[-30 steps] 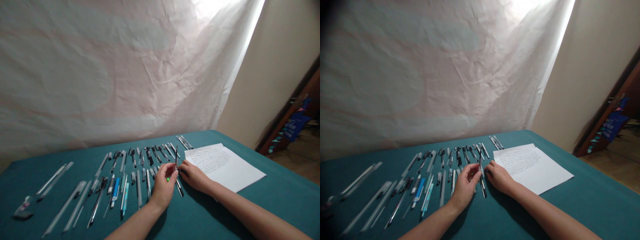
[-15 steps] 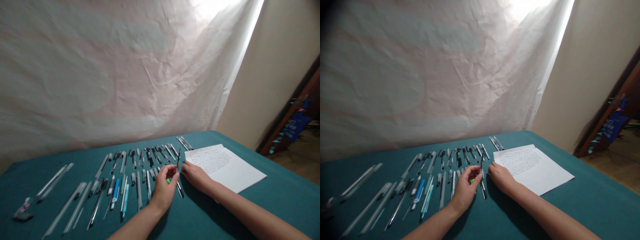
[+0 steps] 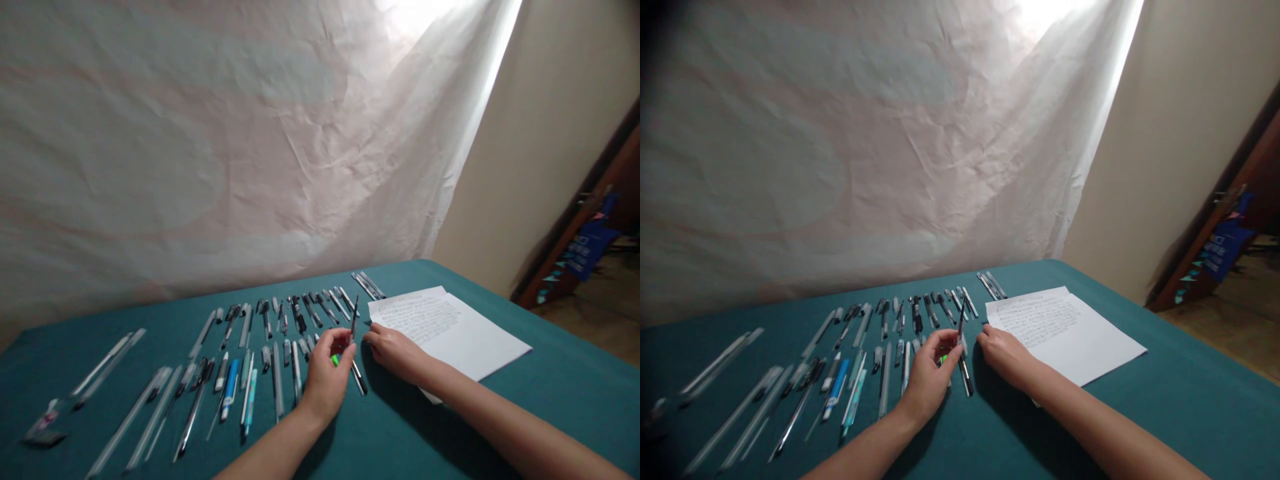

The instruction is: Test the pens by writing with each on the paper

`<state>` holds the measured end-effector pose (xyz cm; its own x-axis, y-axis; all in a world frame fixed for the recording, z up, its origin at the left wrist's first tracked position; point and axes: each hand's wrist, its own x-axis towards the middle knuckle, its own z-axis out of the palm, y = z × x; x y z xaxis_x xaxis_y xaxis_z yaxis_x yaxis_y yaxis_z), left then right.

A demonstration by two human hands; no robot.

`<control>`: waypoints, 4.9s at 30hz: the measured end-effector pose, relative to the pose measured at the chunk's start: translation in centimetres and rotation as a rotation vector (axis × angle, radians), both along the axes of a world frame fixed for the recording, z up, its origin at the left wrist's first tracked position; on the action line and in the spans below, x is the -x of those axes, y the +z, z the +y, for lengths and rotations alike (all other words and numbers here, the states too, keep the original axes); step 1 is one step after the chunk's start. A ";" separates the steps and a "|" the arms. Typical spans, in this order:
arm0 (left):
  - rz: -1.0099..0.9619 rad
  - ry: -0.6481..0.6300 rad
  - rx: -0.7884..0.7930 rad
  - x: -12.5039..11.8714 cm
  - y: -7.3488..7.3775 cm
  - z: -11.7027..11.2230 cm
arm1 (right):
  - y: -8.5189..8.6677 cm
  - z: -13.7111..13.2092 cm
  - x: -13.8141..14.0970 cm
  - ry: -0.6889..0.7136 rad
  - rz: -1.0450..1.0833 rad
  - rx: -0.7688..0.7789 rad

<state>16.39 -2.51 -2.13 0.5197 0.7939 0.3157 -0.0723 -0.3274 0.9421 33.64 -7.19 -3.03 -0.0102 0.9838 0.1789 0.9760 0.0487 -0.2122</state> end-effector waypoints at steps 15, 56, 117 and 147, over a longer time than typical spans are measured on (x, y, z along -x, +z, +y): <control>0.036 -0.008 -0.031 0.0 -0.3 0.0 | 3.2 -0.9 -2.2 -0.002 0.225 -0.033; 0.107 -0.040 -0.186 0.1 0.0 -0.3 | 8.8 -2.6 -0.7 -0.056 0.822 -0.404; 0.029 0.077 -0.186 0.5 0.1 -0.2 | 1.5 2.4 0.2 -0.159 0.387 -0.027; 0.084 0.021 -0.257 0.5 0.1 -0.3 | 10.1 -1.5 1.1 0.122 1.028 -0.354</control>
<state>15.90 -2.77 -2.07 0.5369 0.7042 0.4645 0.0123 -0.5571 0.8303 32.56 -8.67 7.04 0.2122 0.8774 0.4303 0.3251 0.3519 -0.8778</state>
